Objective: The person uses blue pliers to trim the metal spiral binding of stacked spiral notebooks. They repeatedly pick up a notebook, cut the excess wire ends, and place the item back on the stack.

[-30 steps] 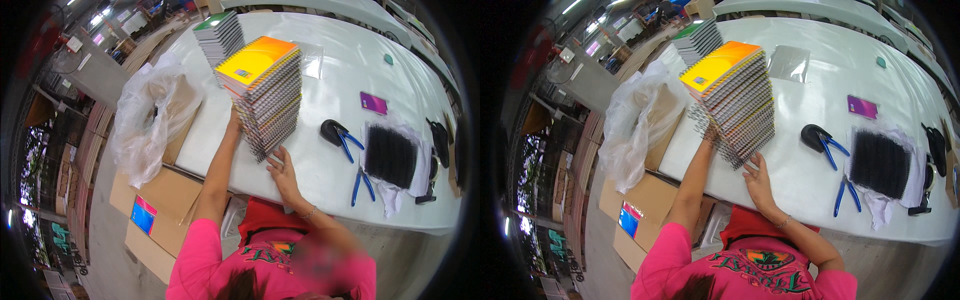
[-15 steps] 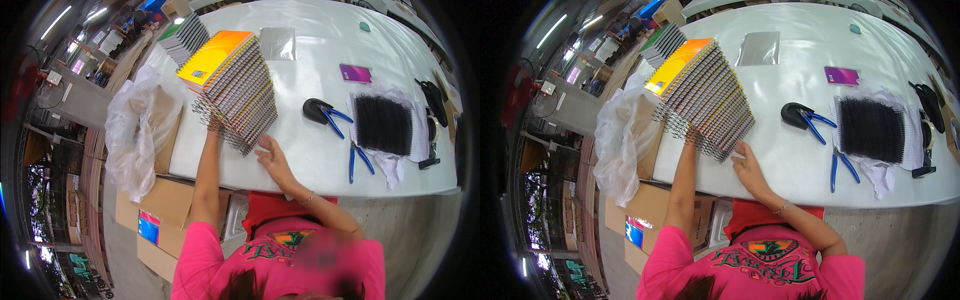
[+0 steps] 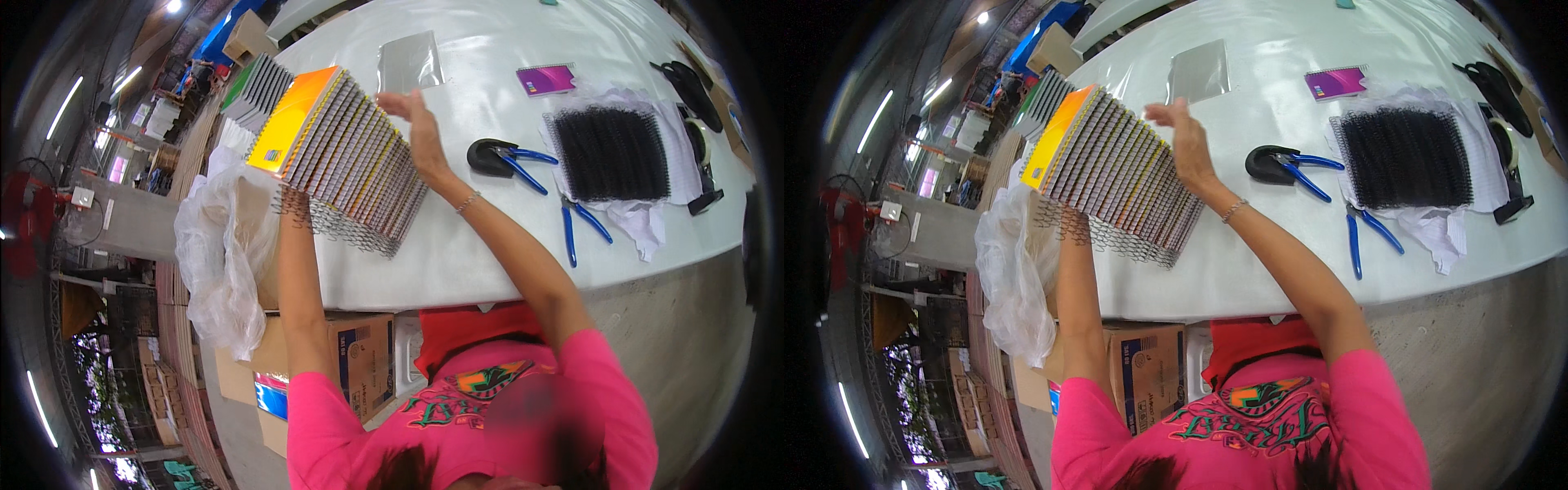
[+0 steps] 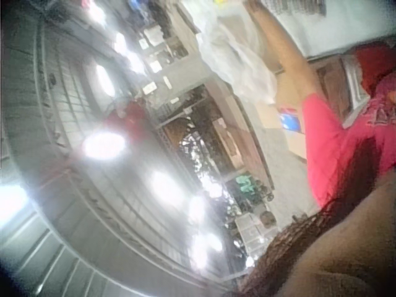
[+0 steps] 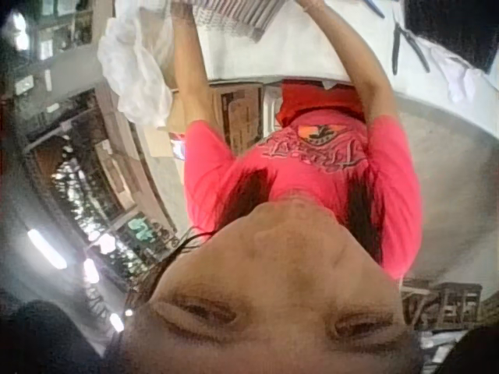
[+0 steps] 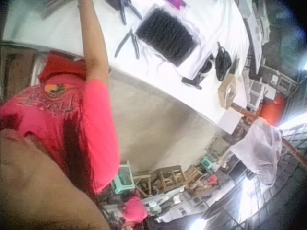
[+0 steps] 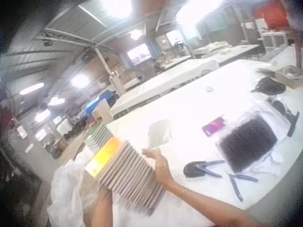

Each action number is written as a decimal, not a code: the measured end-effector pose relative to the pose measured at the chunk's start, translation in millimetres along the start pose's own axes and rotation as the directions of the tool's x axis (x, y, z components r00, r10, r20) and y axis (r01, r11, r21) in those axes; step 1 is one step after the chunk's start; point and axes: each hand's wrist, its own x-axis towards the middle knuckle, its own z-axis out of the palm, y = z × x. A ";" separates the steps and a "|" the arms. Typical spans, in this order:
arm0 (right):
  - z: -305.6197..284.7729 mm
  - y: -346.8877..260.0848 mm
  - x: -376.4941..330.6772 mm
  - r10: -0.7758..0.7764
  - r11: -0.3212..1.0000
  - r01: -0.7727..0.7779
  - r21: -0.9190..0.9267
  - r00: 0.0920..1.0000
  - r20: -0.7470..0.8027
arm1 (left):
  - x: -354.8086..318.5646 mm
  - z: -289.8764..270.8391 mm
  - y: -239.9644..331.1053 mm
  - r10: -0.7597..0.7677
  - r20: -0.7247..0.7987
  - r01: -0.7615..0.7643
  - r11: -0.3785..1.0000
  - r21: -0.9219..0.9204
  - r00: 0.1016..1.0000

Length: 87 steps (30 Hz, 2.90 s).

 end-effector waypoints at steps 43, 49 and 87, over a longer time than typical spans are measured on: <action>22.9 14.5 -3.3 0.142 0.968 -0.167 -0.187 0.979 -0.144 | 2.2 -96.9 -58.8 -0.166 0.013 0.160 0.921 -0.354 0.986; 26.8 16.5 -3.7 0.094 0.947 -0.178 -0.268 0.950 -0.299 | 3.1 -126.1 -78.2 -0.201 -0.043 0.167 0.901 -0.400 0.979; 37.1 31.2 -64.7 -0.195 0.961 0.073 -0.268 0.865 -0.462 | -20.1 -190.2 -141.0 -0.323 -0.186 0.186 0.834 -0.519 0.928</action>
